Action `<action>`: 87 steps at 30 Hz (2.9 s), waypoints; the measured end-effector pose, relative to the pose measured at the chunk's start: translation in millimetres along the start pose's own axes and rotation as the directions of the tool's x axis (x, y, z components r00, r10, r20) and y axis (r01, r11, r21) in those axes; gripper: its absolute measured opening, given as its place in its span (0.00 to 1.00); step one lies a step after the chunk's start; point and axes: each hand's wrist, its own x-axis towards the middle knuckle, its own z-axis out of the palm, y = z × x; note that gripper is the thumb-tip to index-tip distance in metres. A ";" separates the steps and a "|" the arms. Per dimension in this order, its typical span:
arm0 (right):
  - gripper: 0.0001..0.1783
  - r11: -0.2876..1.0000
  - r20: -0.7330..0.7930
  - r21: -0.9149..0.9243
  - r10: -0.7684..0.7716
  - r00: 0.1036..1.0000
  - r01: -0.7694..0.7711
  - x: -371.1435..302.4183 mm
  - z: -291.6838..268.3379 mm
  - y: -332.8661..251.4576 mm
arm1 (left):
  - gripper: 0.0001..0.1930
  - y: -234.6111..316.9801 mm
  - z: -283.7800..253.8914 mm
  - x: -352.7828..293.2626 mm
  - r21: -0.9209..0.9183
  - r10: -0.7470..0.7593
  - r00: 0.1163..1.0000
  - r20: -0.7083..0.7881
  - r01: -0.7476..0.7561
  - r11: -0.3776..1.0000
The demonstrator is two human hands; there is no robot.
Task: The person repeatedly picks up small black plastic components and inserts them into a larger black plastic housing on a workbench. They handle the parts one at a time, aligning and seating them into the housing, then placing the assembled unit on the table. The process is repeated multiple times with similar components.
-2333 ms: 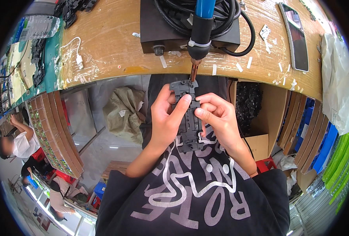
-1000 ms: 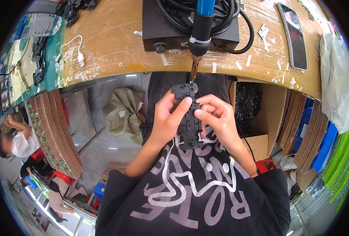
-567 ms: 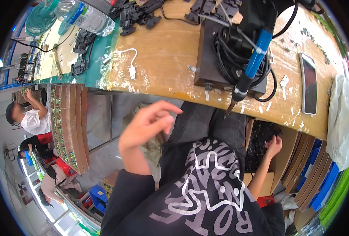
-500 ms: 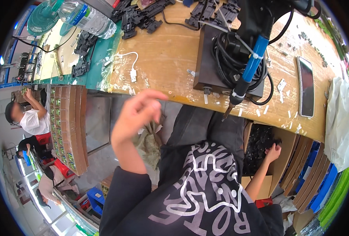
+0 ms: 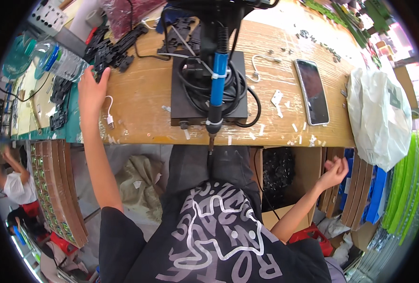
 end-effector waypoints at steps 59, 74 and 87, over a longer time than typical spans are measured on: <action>0.11 0.739 0.867 0.446 -0.218 0.448 -0.505 -150.8 38.9 -147.5 | 0.16 114.5 -68.5 -236.8 -0.762 0.161 0.834 0.528 0.549 -0.344; 0.09 0.606 0.965 0.264 -0.162 0.208 -0.751 -160.5 41.0 -150.0 | 0.19 138.9 -49.8 -251.3 -0.895 0.294 0.909 0.295 0.370 -0.247; 0.09 0.548 0.958 0.284 -0.125 0.259 -0.787 -172.0 40.7 -153.2 | 0.19 133.6 -48.6 -250.1 -0.931 0.343 0.918 0.198 0.285 -0.226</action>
